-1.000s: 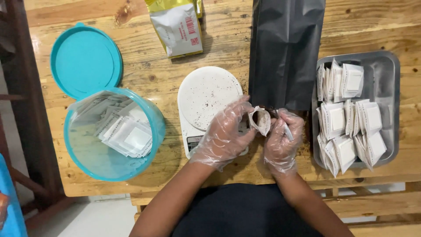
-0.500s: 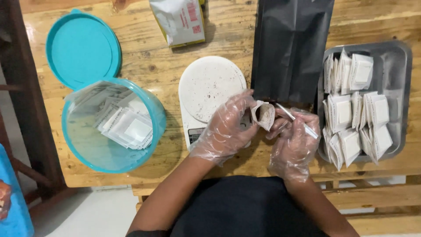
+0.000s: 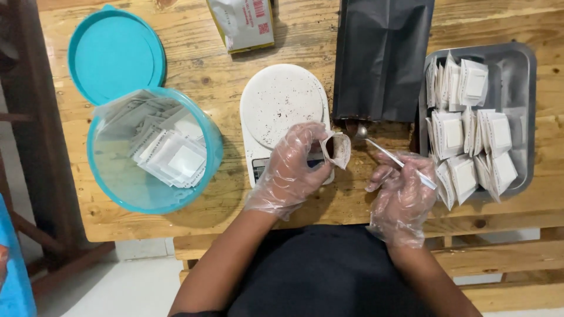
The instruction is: Filling small filter bags with coffee grounds using a spoon and weighing them on a digital scale.
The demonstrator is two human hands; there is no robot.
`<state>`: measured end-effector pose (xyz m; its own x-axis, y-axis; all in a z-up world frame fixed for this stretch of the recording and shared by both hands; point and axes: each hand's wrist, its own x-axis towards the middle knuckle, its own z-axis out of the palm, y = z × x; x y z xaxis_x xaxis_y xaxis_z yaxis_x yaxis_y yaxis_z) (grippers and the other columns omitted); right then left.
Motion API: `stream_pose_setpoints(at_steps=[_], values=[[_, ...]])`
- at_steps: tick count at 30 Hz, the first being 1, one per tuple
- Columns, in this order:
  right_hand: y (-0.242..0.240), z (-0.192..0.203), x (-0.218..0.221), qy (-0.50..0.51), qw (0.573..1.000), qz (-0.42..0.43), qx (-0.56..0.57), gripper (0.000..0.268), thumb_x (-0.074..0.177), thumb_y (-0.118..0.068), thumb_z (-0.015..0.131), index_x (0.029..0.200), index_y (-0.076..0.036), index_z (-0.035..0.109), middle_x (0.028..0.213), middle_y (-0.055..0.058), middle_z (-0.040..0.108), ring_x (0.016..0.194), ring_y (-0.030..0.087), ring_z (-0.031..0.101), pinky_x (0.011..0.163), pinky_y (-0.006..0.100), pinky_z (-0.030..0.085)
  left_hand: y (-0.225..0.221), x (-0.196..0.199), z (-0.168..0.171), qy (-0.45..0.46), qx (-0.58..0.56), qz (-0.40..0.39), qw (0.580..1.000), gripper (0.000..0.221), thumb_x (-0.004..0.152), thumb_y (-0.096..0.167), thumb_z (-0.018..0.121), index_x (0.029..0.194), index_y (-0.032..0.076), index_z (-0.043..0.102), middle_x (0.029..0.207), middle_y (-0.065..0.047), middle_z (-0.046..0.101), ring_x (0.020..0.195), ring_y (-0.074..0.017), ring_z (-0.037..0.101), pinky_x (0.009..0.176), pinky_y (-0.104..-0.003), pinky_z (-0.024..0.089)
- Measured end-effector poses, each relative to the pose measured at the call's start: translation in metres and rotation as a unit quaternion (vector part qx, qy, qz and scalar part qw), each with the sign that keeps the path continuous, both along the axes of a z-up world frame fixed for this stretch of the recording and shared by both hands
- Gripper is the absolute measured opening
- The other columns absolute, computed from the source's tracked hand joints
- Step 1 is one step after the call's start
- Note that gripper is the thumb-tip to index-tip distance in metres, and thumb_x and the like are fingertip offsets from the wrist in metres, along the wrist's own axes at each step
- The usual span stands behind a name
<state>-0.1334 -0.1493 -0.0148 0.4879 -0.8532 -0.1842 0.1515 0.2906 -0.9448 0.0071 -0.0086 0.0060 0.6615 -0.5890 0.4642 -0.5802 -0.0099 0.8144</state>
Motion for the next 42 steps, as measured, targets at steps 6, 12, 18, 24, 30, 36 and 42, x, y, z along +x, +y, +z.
stream_pose_setpoints(at_steps=[6, 12, 18, 24, 30, 36, 42], values=[[-0.003, 0.003, -0.016, -0.033, 0.999, 0.014, -0.024, 0.020, 0.103, -0.028, 0.057, 0.102, -0.009, 0.053, 0.097, 0.027, 0.072, 0.054, 0.018, 0.067, 0.041, 0.024, 0.055, 0.010, -0.005, 0.014, -0.009, 0.068, 0.028, 0.997, 0.039, 0.074, -0.008, 0.070, 0.112, 0.001, 0.062, 0.092, -0.016, 0.063, 0.095, -0.0337, 0.069, 0.082, -0.047, 0.063], [0.004, 0.032, -0.016, -0.059, 0.997, 0.048, -0.028, 0.014, 0.103, -0.023, 0.054, 0.100, -0.009, 0.054, 0.091, 0.028, 0.071, 0.053, 0.020, 0.068, 0.041, 0.025, 0.056, 0.014, -0.003, 0.007, 0.105, 0.088, 0.047, 0.989, 0.037, 0.075, -0.006, 0.070, 0.111, 0.001, 0.063, 0.089, -0.014, 0.065, 0.089, -0.0302, 0.071, 0.076, -0.043, 0.064], [0.016, 0.060, 0.002, -0.023, 0.992, 0.068, -0.106, 0.019, 0.100, -0.029, 0.055, 0.099, -0.010, 0.050, 0.089, 0.018, 0.069, 0.052, 0.021, 0.059, 0.043, 0.027, 0.048, 0.019, 0.005, 0.000, 0.020, 0.079, 0.070, 0.994, 0.035, 0.086, 0.008, 0.070, 0.119, 0.006, 0.057, 0.110, -0.013, 0.062, 0.093, -0.0265, 0.062, 0.085, -0.038, 0.053], [0.005, 0.047, 0.005, -0.063, 0.790, 0.273, -0.546, 0.027, 0.098, 0.010, 0.040, 0.121, 0.004, 0.054, 0.108, 0.018, 0.072, 0.091, 0.018, 0.077, 0.075, 0.020, 0.070, 0.021, 0.016, 0.013, 0.018, 0.056, 0.074, 0.996, 0.025, 0.089, 0.004, 0.068, 0.112, 0.004, 0.058, 0.103, -0.014, 0.062, 0.094, -0.0288, 0.063, 0.082, -0.038, 0.053], [0.006, 0.055, 0.009, 0.049, 0.693, 0.317, -0.645, 0.037, 0.095, 0.005, 0.052, 0.131, 0.000, 0.055, 0.115, 0.022, 0.067, 0.098, 0.036, 0.070, 0.084, 0.047, 0.058, 0.024, 0.019, -0.003, 0.030, 0.066, 0.083, 0.994, 0.032, 0.085, 0.004, 0.068, 0.116, 0.004, 0.059, 0.107, -0.014, 0.063, 0.102, -0.0301, 0.063, 0.090, -0.039, 0.052], [-0.014, 0.018, -0.009, -0.071, 0.789, 0.281, -0.541, 0.029, 0.097, 0.010, 0.044, 0.122, -0.002, 0.052, 0.103, 0.009, 0.065, 0.087, 0.014, 0.066, 0.075, 0.022, 0.062, 0.023, 0.018, 0.001, 0.030, 0.053, 0.077, 0.995, 0.026, 0.087, 0.002, 0.066, 0.112, 0.003, 0.059, 0.105, -0.014, 0.063, 0.099, -0.0293, 0.064, 0.089, -0.038, 0.053], [0.001, 0.029, -0.018, 0.045, 0.814, -0.116, -0.567, 0.015, 0.103, -0.004, 0.036, 0.090, 0.001, 0.042, 0.071, 0.017, 0.057, 0.059, 0.030, 0.057, 0.058, 0.037, 0.045, 0.015, 0.015, -0.002, 0.029, 0.065, 0.069, 0.995, 0.028, 0.086, 0.003, 0.066, 0.112, 0.004, 0.058, 0.106, -0.014, 0.063, 0.100, -0.0304, 0.064, 0.092, -0.039, 0.053]])
